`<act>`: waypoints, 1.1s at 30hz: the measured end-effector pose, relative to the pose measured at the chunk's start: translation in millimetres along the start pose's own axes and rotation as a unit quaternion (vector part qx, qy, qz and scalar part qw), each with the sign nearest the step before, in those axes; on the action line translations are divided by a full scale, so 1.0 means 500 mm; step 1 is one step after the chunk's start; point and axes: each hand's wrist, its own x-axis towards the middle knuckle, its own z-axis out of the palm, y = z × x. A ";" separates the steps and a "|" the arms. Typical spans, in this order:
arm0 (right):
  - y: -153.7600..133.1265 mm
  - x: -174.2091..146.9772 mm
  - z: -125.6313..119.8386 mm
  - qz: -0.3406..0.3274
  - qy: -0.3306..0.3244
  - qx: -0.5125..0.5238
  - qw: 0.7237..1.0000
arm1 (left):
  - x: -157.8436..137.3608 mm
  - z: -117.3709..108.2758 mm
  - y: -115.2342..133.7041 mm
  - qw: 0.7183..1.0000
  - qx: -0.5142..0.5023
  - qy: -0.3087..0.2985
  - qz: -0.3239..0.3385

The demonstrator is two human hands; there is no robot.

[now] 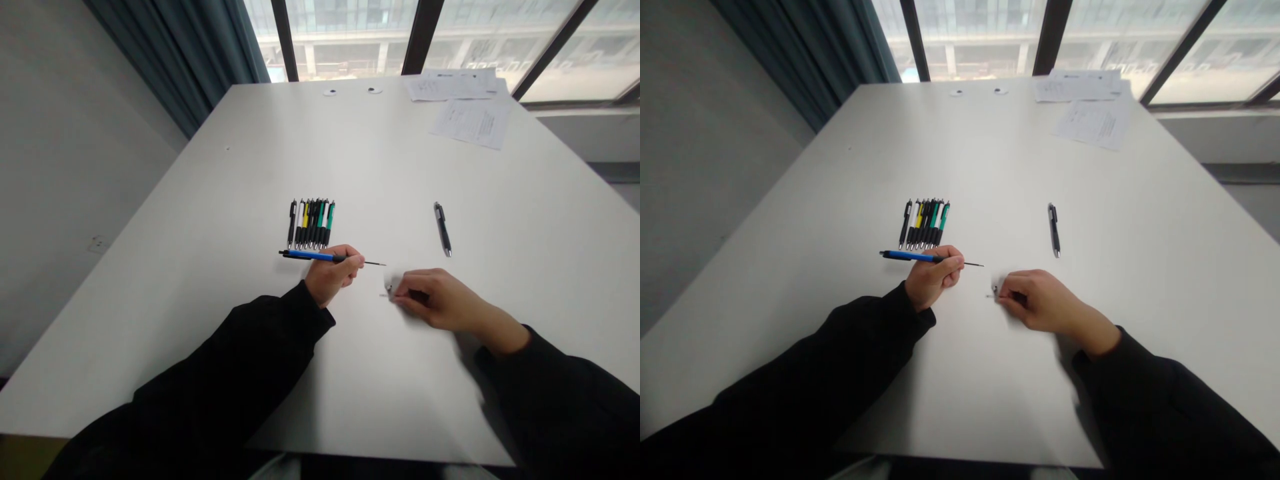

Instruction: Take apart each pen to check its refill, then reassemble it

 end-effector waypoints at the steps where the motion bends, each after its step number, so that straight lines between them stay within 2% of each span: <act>1: 0.001 0.001 0.000 0.002 -0.004 -0.011 1.000 | 0.000 0.000 0.000 1.000 0.001 0.000 -0.001; 11: -0.005 0.002 0.000 0.034 0.045 -0.050 0.997 | 0.003 -0.006 -0.005 1.000 0.014 -0.018 -0.005; 19: -0.005 0.004 0.001 0.036 0.039 -0.054 0.997 | 0.002 -0.003 -0.002 1.000 0.025 -0.009 -0.008; 21: -0.008 0.003 0.005 0.037 0.071 -0.037 0.996 | 0.001 -0.003 0.000 0.999 0.032 -0.017 -0.010; 26: -0.024 0.004 0.017 0.025 0.223 0.007 0.975 | -0.007 -0.004 0.008 0.991 0.126 -0.054 0.004; 29: -0.030 0.006 0.019 -0.018 0.235 0.003 0.972 | -0.011 -0.007 0.011 0.977 0.195 -0.089 0.016; 33: -0.030 0.010 0.021 -0.036 0.204 0.002 0.978 | -0.011 -0.010 0.012 0.970 0.221 -0.098 0.017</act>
